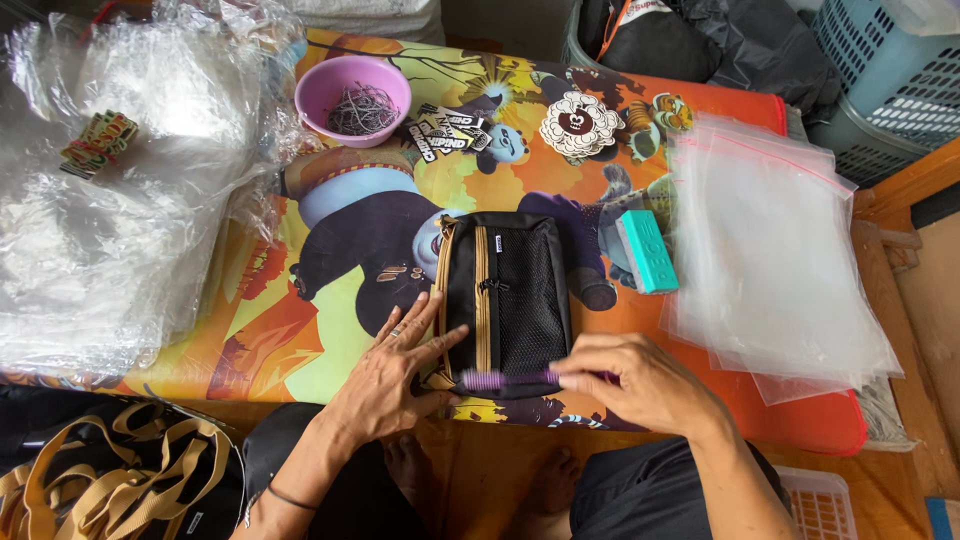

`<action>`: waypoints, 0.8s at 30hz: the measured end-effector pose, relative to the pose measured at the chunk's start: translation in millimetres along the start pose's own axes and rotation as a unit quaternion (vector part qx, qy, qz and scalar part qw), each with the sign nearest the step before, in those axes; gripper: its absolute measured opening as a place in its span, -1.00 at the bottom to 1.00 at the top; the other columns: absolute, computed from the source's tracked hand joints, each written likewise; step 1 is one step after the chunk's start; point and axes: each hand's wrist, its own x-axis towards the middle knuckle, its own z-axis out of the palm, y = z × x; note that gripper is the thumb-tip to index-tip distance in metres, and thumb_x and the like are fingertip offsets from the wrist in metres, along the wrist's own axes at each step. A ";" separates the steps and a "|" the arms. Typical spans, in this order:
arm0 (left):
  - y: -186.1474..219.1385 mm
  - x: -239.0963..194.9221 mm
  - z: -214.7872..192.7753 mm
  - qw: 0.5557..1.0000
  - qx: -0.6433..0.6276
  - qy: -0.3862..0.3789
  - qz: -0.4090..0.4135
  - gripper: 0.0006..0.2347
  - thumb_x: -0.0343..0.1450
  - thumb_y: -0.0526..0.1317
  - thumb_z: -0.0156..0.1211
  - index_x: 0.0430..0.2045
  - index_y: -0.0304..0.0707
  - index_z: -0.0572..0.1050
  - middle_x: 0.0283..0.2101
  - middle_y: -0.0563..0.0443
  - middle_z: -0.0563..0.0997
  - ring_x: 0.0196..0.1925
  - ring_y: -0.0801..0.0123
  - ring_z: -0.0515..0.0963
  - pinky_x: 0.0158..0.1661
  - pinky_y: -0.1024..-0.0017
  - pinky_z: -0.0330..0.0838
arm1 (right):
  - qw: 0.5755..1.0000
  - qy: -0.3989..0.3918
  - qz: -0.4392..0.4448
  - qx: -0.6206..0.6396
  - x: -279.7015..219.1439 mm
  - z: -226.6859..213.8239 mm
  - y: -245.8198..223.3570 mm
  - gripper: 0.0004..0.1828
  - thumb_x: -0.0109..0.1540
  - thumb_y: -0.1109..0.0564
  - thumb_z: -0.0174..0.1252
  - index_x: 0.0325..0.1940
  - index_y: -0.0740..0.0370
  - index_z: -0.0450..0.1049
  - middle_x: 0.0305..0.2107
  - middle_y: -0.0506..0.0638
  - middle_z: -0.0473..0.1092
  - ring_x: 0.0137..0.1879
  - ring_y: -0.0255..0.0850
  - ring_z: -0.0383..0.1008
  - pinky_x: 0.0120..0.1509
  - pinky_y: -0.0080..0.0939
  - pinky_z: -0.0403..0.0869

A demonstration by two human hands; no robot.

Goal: The person cleans a black shoulder bag using a green sponge and a purple brush, then attaches a decorative charm to the zipper. The person wipes the bag's surface, scrubs the mesh pocket, and secures the charm with a chain.

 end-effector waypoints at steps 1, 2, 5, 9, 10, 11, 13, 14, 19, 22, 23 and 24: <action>-3.2 -1.9 4.6 1.000 -0.001 -0.003 0.001 -0.25 0.22 0.07 0.48 0.37 0.14 0.32 0.53 -0.22 0.06 0.56 -0.06 -0.04 0.44 -0.05 -0.24 | 1.000 0.001 0.003 0.001 -0.4 7.3 3.9 -0.77 0.35 0.06 0.13 -0.22 0.11 0.69 -0.50 -0.11 0.47 -0.46 -0.29 0.37 -0.34 -0.25 0.43; -6.8 -3.2 8.4 0.999 0.010 0.008 0.053 -0.35 0.24 -0.05 0.39 0.31 0.02 0.38 0.50 -0.21 0.13 0.55 0.01 0.03 0.43 0.00 -0.16 | 0.998 0.047 -0.028 -0.028 0.1 14.0 7.8 -0.80 0.31 0.09 0.16 -0.15 0.15 0.67 -0.41 -0.09 0.52 -0.39 -0.25 0.48 -0.28 -0.19 0.44; -6.7 -4.4 3.6 0.995 -0.010 0.001 0.096 -0.47 0.32 -0.15 0.25 0.25 -0.15 0.43 0.47 -0.23 0.18 0.54 0.05 0.10 0.42 0.02 -0.11 | 0.998 0.019 -0.035 -0.056 -4.8 22.0 21.5 -0.79 0.29 0.07 0.18 -0.09 0.15 0.65 -0.30 -0.10 0.57 -0.26 -0.15 0.59 -0.16 -0.12 0.45; -5.3 -0.6 -6.6 0.994 -0.076 -0.026 0.076 -0.58 0.47 -0.07 0.15 0.22 -0.17 0.47 0.46 -0.25 0.21 0.53 0.08 0.13 0.41 0.04 -0.10 | 0.994 -0.018 -0.061 -0.085 -4.8 17.8 13.7 -0.78 0.31 0.05 0.15 -0.05 0.06 0.65 -0.37 -0.14 0.47 -0.34 -0.09 0.53 -0.32 -0.04 0.40; -4.7 -0.2 -6.3 0.994 -0.075 -0.028 0.079 -0.58 0.47 -0.07 0.15 0.22 -0.17 0.47 0.46 -0.25 0.21 0.53 0.08 0.13 0.41 0.04 -0.10 | 0.995 -0.015 -0.058 -0.085 -1.0 25.1 13.9 -0.78 0.31 0.05 0.15 -0.05 0.06 0.65 -0.37 -0.14 0.47 -0.34 -0.09 0.53 -0.32 -0.04 0.40; -3.9 0.1 -6.2 0.993 -0.086 -0.028 0.073 -0.66 0.47 -0.08 0.15 0.10 -0.15 0.54 0.46 -0.24 0.22 0.52 0.06 0.14 0.41 0.04 -0.09 | 0.988 0.016 -0.091 -0.127 2.6 32.1 13.9 -0.81 0.29 0.10 0.19 -0.06 0.10 0.65 -0.37 -0.12 0.44 -0.39 -0.09 0.51 -0.38 -0.01 0.40; -5.3 0.9 -5.4 0.993 -0.095 -0.028 0.068 -0.72 0.47 -0.08 0.15 -0.02 -0.13 0.62 0.45 -0.24 0.23 0.51 0.03 0.15 0.41 0.03 -0.08 | 0.976 0.050 -0.124 -0.170 4.3 36.3 13.6 -0.83 0.27 0.14 0.24 -0.07 0.14 0.64 -0.37 -0.10 0.41 -0.43 -0.08 0.49 -0.43 0.01 0.39; -6.6 -0.1 -2.7 0.992 -0.093 -0.029 0.074 -0.76 0.48 -0.11 0.12 -0.06 -0.13 0.60 0.46 -0.23 0.22 0.52 0.04 0.14 0.41 0.02 -0.11 | 0.974 0.046 -0.117 -0.189 1.2 33.8 13.4 -0.82 0.29 0.14 0.21 -0.05 0.14 0.62 -0.37 -0.08 0.39 -0.43 -0.06 0.48 -0.42 0.04 0.41; -3.5 -1.2 -2.8 0.991 -0.109 -0.031 0.074 -0.82 0.49 -0.16 0.09 -0.11 -0.14 0.56 0.48 -0.24 0.20 0.54 0.01 0.10 0.42 0.00 -0.16 | 0.967 -0.077 0.087 -0.226 -44.6 -3.4 24.9 -0.61 0.27 0.15 -0.01 0.06 -0.20 0.59 -0.31 -0.16 0.44 -0.19 -0.07 0.56 -0.12 0.04 0.46; 5.5 -0.4 3.5 0.994 -0.095 -0.013 0.058 -0.82 0.40 -0.17 0.20 -0.20 -0.19 0.60 0.43 -0.32 0.25 0.51 -0.01 0.18 0.41 -0.01 -0.11 | 0.915 -0.011 0.238 -0.325 -68.1 -28.6 22.6 -0.80 0.30 -0.01 0.04 -0.20 -0.13 0.60 -0.16 -0.27 0.51 -0.06 -0.17 0.62 0.14 -0.01 0.53; 9.2 -0.2 10.4 0.997 -0.062 0.021 0.046 -0.74 0.38 -0.01 0.25 -0.31 -0.21 0.57 0.41 -0.33 0.30 0.49 -0.04 0.22 0.39 -0.01 -0.05 | 0.926 0.073 0.197 -0.314 -68.2 -32.9 18.9 -0.79 0.30 -0.02 0.07 -0.10 -0.10 0.60 -0.21 -0.23 0.50 -0.14 -0.12 0.59 -0.01 0.04 0.51; 12.2 0.8 15.8 0.997 -0.027 0.057 0.034 -0.61 0.35 0.15 0.30 -0.41 -0.24 0.53 0.38 -0.35 0.34 0.47 -0.08 0.26 0.38 0.00 0.02 | 0.928 0.158 0.153 -0.302 -66.7 -38.0 15.5 -0.75 0.30 -0.04 0.09 0.00 -0.07 0.60 -0.27 -0.19 0.49 -0.22 -0.07 0.56 -0.15 0.08 0.49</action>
